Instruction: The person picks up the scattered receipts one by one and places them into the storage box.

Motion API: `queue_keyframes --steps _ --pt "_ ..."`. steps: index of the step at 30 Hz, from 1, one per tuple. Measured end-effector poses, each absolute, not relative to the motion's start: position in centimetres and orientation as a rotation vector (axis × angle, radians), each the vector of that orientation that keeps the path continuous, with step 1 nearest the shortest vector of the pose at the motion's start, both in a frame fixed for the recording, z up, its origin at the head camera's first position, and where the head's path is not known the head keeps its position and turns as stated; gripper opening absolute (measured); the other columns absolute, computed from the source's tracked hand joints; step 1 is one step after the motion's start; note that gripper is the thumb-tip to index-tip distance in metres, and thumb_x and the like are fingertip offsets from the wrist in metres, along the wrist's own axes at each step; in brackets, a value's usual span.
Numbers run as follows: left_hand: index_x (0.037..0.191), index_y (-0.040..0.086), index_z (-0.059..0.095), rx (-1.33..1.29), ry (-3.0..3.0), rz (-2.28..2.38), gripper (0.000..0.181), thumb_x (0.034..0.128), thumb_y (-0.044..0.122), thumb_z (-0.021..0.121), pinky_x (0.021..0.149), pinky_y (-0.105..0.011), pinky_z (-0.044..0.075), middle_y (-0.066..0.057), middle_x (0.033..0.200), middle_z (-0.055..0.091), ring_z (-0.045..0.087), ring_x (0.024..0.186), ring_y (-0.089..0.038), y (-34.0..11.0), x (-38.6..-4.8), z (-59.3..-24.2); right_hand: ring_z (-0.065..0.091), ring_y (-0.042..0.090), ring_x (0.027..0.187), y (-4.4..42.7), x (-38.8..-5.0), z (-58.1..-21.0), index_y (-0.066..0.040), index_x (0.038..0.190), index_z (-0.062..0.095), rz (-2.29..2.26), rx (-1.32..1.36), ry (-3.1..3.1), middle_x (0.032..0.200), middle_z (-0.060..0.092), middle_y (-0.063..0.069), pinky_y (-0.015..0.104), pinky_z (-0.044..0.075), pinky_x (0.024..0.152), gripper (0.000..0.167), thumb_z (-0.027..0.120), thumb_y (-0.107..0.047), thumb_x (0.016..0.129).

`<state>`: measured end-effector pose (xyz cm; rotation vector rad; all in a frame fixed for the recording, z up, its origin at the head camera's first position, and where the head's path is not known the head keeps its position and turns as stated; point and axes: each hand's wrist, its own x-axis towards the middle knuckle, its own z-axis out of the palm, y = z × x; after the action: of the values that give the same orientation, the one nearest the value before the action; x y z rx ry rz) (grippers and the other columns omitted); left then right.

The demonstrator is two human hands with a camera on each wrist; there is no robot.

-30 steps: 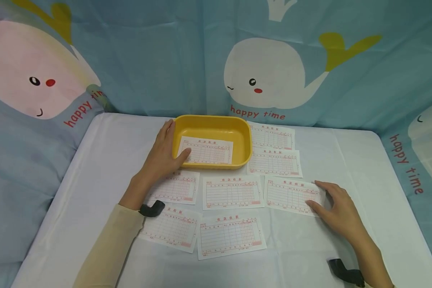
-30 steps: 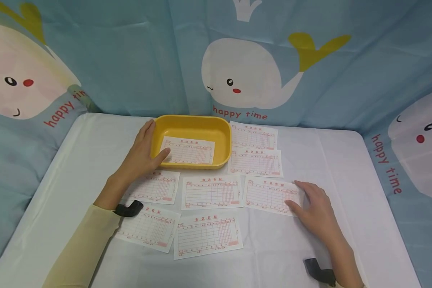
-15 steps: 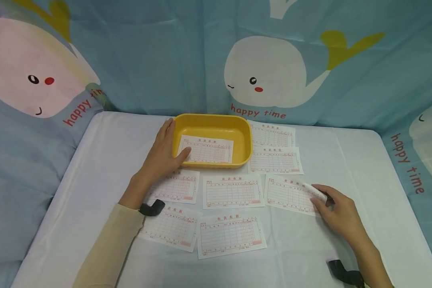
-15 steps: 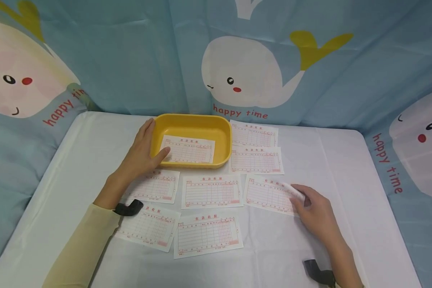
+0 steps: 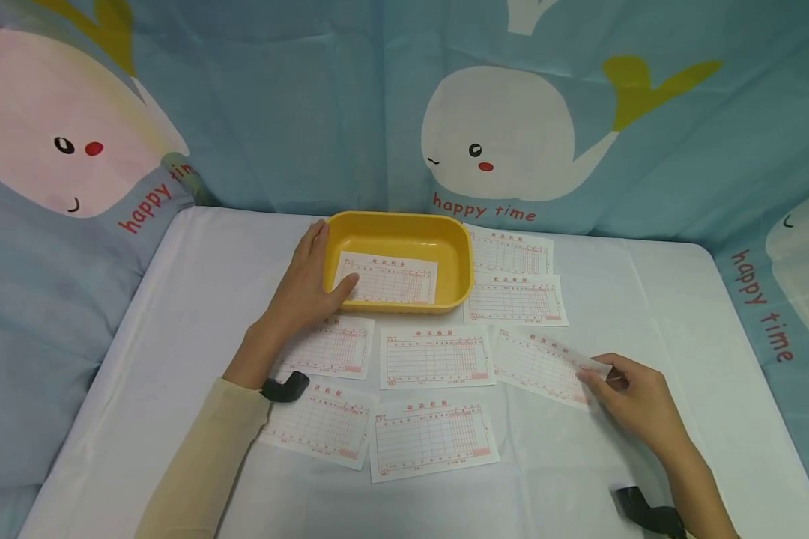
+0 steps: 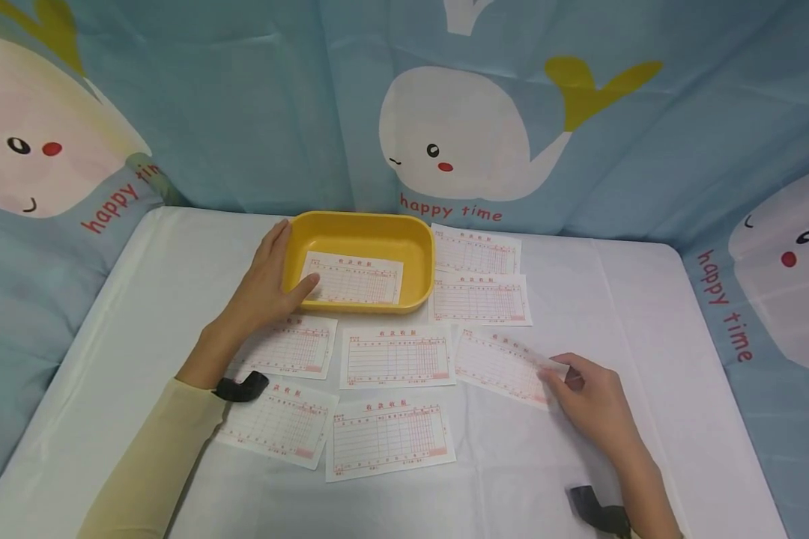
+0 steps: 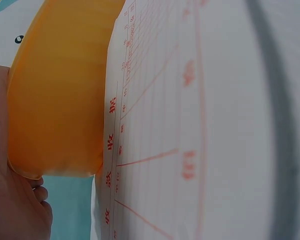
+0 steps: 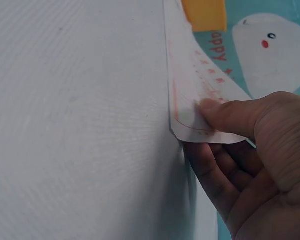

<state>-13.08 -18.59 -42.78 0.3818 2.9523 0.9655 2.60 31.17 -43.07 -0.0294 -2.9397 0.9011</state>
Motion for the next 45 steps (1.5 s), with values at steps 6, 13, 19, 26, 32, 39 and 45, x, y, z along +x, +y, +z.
queue_keyframes --steps 6,13,19,26,32,39,45 --pt "0.172 0.010 0.004 0.384 2.953 0.957 0.102 0.0987 0.048 0.064 0.133 -0.058 0.022 -0.008 0.180 0.005 0.013 0.167 -0.032 -18.6 -13.0 -42.8 0.059 -0.005 0.065 31.5 2.6 -42.5 -0.004 0.110 0.079 0.972 -0.059 -2.977 0.083 0.076 0.010 0.014 0.048 0.057 0.023 0.083 -0.017 0.092" --pt "0.172 0.010 0.004 0.392 2.958 0.967 0.101 0.0989 0.048 0.064 0.133 -0.059 0.023 -0.009 0.180 0.005 0.014 0.166 -0.033 -18.7 -13.0 -42.9 0.066 -0.005 0.074 31.7 2.2 -41.9 -0.007 0.115 0.077 1.129 -0.138 -2.993 0.092 0.078 -0.004 0.017 0.051 0.060 0.029 0.080 -0.029 0.096" --pt "0.172 0.010 0.005 0.391 2.956 0.967 0.101 0.0989 0.048 0.064 0.133 -0.059 0.023 -0.009 0.180 0.005 0.014 0.166 -0.033 -18.7 -13.0 -43.0 0.067 -0.011 0.083 31.8 1.6 -41.3 0.000 0.124 0.072 1.286 -0.241 -2.925 0.094 0.070 -0.026 0.012 0.055 0.066 0.039 0.079 -0.027 0.097" --pt "0.172 0.011 0.004 0.387 2.950 0.966 0.102 0.0987 0.049 0.064 0.133 -0.059 0.023 -0.007 0.180 0.004 0.014 0.166 -0.032 -18.8 -13.0 -43.1 0.068 -0.009 0.082 31.6 0.9 -40.4 0.007 0.120 0.070 1.368 -0.257 -2.837 0.092 0.067 -0.027 0.012 0.057 0.068 0.037 0.079 -0.019 0.096" --pt "0.172 0.011 0.004 0.392 2.949 0.969 0.101 0.0991 0.049 0.064 0.133 -0.059 0.023 -0.007 0.180 0.005 0.015 0.166 -0.032 -18.7 -13.0 -43.0 0.068 -0.004 0.079 31.3 -0.1 -39.8 0.000 0.111 0.075 1.460 -0.307 -2.742 0.089 0.069 -0.023 0.012 0.058 0.070 0.022 0.080 -0.014 0.095" --pt "0.172 0.012 0.003 0.388 2.951 0.960 0.102 0.0991 0.050 0.063 0.133 -0.058 0.024 -0.006 0.181 0.004 0.015 0.166 -0.032 -18.6 -13.1 -42.9 0.066 -0.001 0.075 30.8 -1.5 -39.2 -0.018 0.106 0.072 1.631 -0.304 -2.633 0.087 0.070 -0.016 0.012 0.058 0.068 0.016 0.079 -0.009 0.095" --pt "0.172 0.010 0.004 0.387 2.962 0.950 0.102 0.0990 0.049 0.064 0.133 -0.058 0.024 -0.006 0.181 0.004 0.016 0.166 -0.032 -18.6 -13.1 -42.8 0.068 0.001 0.075 29.5 -2.9 -38.4 -0.013 0.105 0.072 1.874 -0.202 -2.464 0.091 0.072 -0.008 0.014 0.060 0.069 0.018 0.079 -0.002 0.093"
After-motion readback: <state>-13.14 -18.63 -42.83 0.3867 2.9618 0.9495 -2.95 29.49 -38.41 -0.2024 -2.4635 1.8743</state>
